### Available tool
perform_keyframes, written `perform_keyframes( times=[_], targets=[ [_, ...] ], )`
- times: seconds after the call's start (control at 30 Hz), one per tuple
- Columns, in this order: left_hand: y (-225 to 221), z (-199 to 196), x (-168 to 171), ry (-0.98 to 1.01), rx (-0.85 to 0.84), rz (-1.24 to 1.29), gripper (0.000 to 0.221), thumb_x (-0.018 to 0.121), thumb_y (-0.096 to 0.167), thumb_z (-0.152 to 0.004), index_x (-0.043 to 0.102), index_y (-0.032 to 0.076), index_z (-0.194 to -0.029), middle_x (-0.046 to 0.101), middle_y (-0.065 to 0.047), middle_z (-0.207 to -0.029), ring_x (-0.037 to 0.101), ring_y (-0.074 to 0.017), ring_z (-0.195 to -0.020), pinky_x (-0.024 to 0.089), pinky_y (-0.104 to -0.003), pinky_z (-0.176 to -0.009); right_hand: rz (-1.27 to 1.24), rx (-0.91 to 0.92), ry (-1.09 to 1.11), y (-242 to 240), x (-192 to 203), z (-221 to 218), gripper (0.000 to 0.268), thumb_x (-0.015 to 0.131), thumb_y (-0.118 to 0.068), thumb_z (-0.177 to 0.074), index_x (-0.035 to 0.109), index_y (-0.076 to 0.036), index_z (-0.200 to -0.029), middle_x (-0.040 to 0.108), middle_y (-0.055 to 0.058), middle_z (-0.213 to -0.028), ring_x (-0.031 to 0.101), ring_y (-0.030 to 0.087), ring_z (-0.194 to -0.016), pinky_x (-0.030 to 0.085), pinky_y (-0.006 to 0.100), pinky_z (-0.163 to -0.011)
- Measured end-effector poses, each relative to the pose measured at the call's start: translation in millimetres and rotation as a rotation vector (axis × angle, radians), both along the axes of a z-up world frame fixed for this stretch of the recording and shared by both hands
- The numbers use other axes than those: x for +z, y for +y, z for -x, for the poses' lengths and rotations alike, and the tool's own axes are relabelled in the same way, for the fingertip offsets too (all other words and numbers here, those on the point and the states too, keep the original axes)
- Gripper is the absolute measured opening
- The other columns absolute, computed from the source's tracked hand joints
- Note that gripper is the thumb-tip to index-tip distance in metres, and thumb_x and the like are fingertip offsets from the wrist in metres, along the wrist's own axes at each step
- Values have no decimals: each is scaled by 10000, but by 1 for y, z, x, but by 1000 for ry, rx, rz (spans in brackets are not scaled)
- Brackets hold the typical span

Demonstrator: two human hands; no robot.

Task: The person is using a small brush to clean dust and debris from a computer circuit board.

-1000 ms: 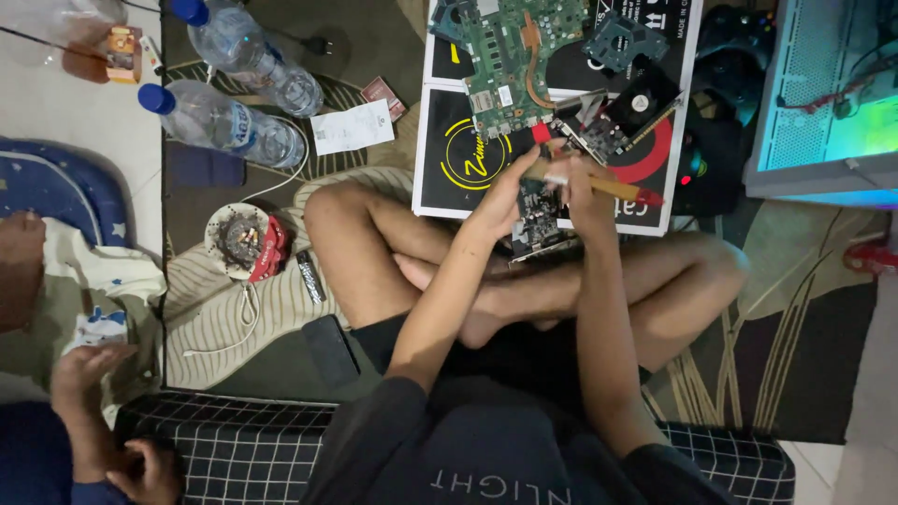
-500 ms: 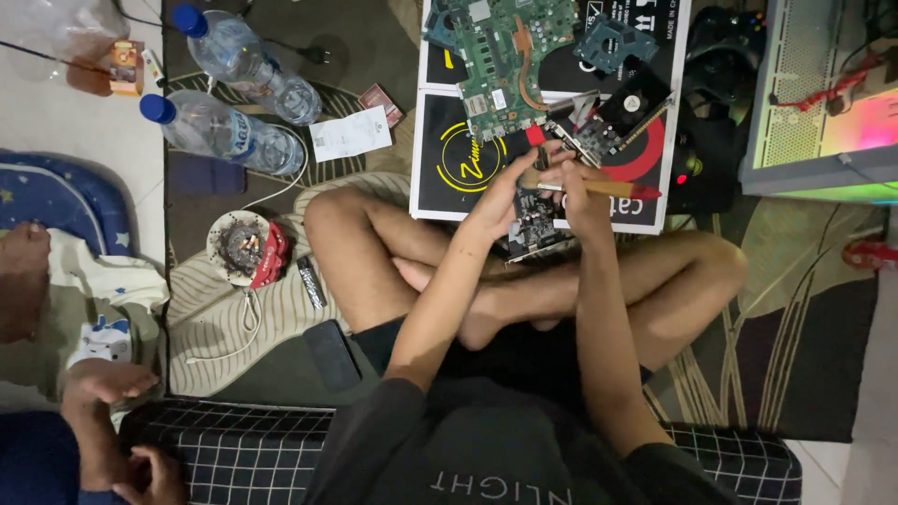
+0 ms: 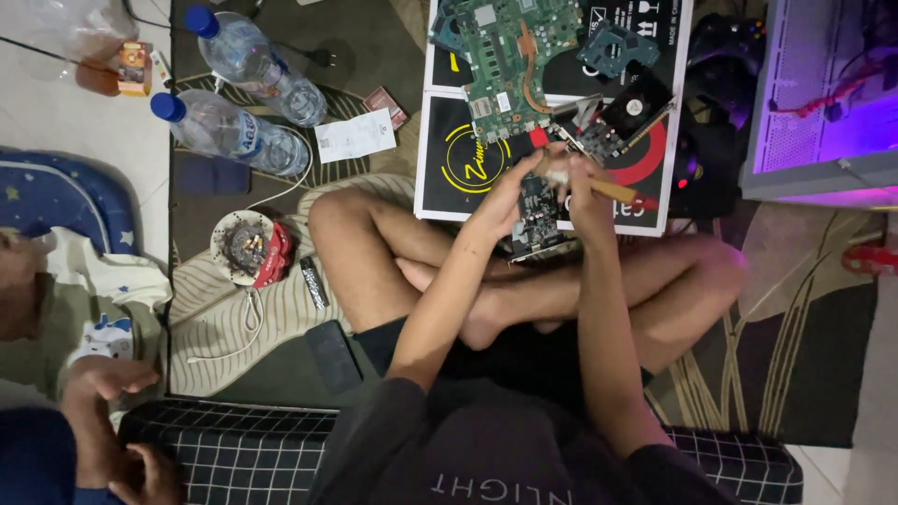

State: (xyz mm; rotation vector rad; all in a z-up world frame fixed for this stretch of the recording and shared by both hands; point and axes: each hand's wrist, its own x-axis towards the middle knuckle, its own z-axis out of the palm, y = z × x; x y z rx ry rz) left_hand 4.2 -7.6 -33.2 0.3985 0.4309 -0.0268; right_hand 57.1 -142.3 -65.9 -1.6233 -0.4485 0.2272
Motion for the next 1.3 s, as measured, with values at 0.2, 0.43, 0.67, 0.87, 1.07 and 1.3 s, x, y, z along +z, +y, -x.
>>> perform_keyframes(
  times=[0.2,0.43,0.67,0.87,1.07,1.3],
  targets=[
    [-1,-10,-47,-17,-31,-17,397,727,351,-949,715,22,-1169,745,-169,-904,730,-242,-696,651,-429,-693,-28,-30,-20,-4,-17,-4,376,440,-210,-1128,729,21,-1064,681,184,-725,621,195,-544,443,290,-574],
    [1,-1,-35,-27,-39,16,378,751,309,-940,714,41,-1203,747,-213,-947,725,-305,-750,656,-475,-711,22,-39,64,-1,-11,1,425,444,-238,-1120,762,-24,-938,684,139,-679,601,150,-518,413,252,-535],
    [2,6,-20,-75,-17,-4,376,684,284,-991,676,20,-1258,732,-183,-1037,733,-254,-802,646,-424,-750,32,-16,40,-7,-28,-5,472,429,-254,-1144,767,-6,-927,681,160,-678,611,187,-534,437,257,-566],
    [-3,1,-32,-60,-30,4,350,693,285,-985,702,37,-1231,737,-207,-995,743,-289,-835,653,-447,-765,-25,-39,7,-1,-8,-1,440,426,-241,-1144,729,18,-959,653,151,-667,605,197,-522,453,285,-600],
    [-1,3,-30,-72,-16,17,344,677,290,-996,696,43,-1234,733,-167,-974,728,-278,-801,650,-436,-755,-34,-2,20,-4,-17,-2,469,408,-239,-1143,754,21,-961,658,142,-643,596,185,-508,449,269,-584],
    [-2,2,-32,-78,-27,-9,375,663,297,-1007,678,27,-1267,729,-160,-988,729,-275,-809,651,-451,-772,-50,-5,18,-1,-6,1,475,421,-234,-1135,759,47,-955,648,143,-611,584,189,-482,463,277,-572]
  ],
)
